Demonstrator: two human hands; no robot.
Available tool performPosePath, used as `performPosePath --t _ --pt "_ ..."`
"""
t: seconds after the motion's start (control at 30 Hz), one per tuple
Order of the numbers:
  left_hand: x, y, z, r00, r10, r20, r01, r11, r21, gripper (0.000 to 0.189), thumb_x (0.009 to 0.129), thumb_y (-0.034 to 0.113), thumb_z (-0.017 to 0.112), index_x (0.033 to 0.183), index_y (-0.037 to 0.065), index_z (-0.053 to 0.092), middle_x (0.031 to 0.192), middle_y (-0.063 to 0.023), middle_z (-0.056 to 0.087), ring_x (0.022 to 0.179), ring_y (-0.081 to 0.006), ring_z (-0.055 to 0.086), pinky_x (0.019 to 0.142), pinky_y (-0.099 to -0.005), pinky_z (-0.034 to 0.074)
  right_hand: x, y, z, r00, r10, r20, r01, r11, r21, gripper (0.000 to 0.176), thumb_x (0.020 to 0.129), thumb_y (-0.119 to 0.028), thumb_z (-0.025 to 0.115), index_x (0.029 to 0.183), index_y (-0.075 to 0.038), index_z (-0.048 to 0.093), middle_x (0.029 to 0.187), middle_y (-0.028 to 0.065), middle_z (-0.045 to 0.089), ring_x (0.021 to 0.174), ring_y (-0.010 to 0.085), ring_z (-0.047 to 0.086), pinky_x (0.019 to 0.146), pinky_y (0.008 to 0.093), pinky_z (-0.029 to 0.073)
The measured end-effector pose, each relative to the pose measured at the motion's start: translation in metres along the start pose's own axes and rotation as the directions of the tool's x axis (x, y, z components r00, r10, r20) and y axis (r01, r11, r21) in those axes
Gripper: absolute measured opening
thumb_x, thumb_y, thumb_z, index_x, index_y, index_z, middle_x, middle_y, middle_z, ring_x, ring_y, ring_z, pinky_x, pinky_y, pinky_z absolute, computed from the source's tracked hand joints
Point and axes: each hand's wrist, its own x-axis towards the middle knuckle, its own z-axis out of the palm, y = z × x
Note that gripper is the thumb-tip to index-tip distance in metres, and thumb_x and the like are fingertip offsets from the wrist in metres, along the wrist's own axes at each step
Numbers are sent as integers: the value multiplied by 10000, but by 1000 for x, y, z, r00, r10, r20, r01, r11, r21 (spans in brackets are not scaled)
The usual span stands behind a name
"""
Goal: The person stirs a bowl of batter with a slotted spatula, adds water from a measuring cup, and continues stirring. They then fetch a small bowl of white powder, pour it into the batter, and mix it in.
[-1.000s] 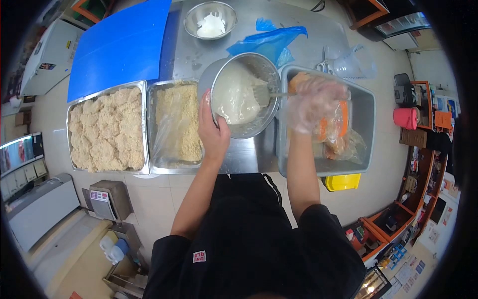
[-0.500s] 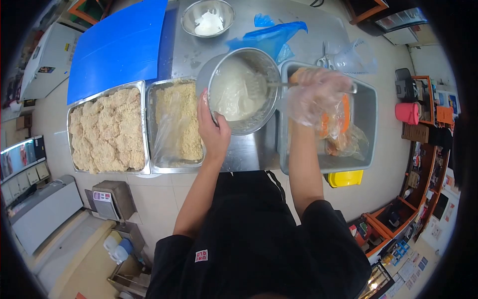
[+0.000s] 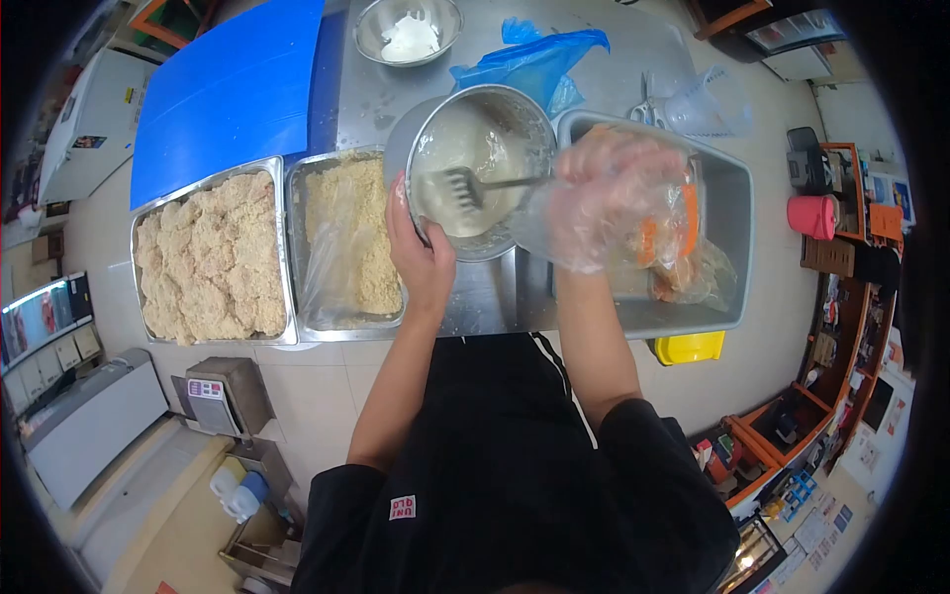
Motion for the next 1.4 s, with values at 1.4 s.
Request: performPosePath --t 1.4 --pt "-3 -5 3 998 -28 -56 25 999 -48 590 864 -62 454 1451 -75 398 1456 -262 451 1367 -416 436 1154 -453 330 42 45 -67 980 -51 190 -3 963 271 343 1003 -466 548 943 -134 486 756 25 505 628 160 492 546 330 422"
